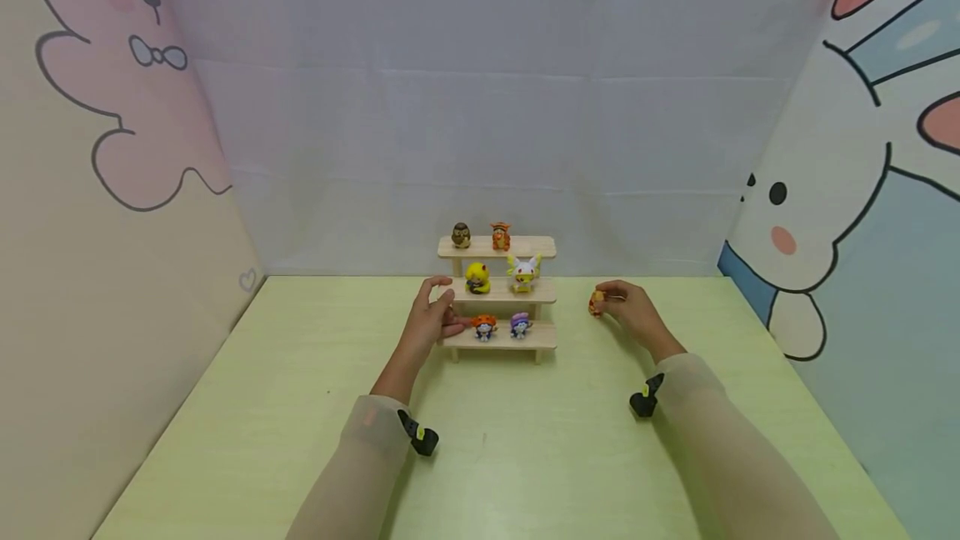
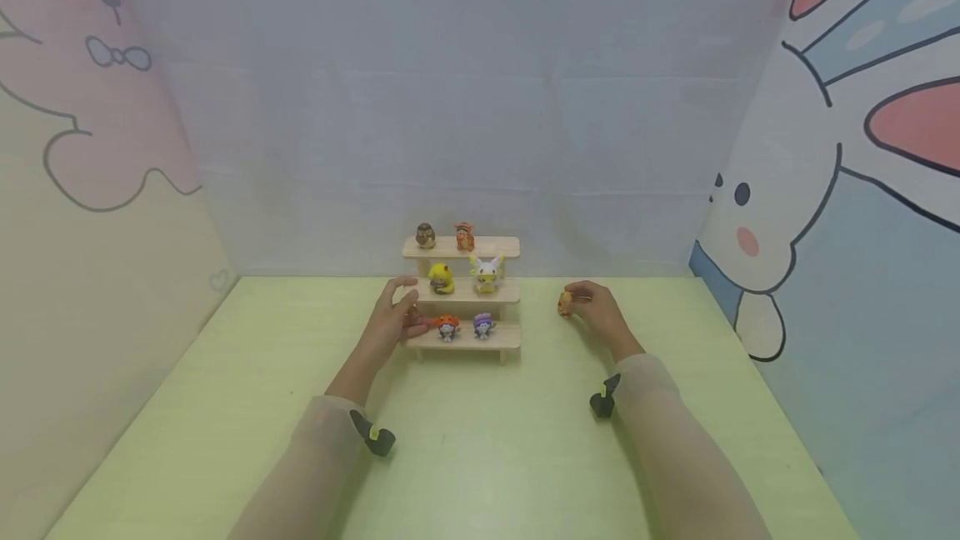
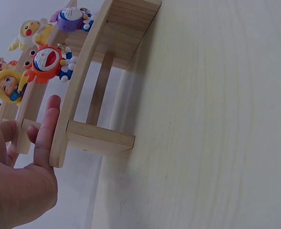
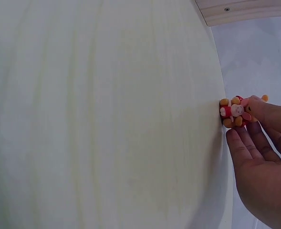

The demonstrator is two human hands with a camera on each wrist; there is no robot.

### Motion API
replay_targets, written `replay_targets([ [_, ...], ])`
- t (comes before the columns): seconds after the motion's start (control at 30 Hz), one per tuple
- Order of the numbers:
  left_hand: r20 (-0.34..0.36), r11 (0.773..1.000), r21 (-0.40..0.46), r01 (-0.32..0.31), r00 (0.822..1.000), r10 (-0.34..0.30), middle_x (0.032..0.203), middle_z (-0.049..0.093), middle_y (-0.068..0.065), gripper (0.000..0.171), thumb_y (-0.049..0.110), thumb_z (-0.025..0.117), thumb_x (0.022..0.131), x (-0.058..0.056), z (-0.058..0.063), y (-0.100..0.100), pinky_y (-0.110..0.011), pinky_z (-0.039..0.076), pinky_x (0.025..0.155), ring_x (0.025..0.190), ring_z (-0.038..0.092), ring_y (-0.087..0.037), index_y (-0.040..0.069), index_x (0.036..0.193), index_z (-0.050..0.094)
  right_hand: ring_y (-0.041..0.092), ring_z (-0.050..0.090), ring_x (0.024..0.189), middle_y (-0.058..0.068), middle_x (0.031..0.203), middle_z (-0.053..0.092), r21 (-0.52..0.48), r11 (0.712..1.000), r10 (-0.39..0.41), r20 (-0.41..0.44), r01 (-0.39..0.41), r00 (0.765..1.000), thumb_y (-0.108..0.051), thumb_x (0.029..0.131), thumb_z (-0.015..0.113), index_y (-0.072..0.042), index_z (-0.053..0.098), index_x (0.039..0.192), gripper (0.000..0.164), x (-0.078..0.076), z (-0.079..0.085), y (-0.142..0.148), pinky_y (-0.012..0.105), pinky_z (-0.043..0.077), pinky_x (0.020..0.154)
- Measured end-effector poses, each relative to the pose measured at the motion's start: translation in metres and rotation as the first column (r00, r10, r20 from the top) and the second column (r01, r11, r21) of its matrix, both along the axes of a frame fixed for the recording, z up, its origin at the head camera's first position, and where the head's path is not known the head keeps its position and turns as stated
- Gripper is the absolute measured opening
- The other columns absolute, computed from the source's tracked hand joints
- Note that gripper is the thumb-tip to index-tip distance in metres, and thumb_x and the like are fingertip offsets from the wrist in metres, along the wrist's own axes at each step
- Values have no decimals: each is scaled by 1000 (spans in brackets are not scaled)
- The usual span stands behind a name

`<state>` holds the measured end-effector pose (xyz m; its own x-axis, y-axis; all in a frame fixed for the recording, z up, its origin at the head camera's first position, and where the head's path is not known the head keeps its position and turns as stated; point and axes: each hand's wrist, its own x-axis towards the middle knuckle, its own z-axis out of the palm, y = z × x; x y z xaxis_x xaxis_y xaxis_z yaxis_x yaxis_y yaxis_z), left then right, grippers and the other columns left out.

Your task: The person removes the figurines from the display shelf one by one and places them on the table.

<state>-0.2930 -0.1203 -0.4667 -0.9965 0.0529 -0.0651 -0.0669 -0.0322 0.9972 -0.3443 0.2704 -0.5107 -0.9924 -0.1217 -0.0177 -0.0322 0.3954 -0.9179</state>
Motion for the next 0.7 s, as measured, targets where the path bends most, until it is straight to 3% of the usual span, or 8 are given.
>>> replay_targets([
  [0.37,5,1000,13,-9,1000,9,77,49,-6,33,28,49,112,-1,0,0,-33,64,70,82,76,-29,21,144,46,42,53,135,27,146,52,8,1000,6,-3,-6,1000,-10,101,66,5,52,143,47,0,9,-2,52,43,113],
  [0.7,8,1000,10,-7,1000,7,77,50,-6,33,28,48,112,-3,-2,0,-33,65,71,80,75,-28,21,144,46,44,49,137,28,146,52,-23,999,24,-22,-24,999,-12,103,66,6,48,147,52,1,22,1,56,41,115],
])
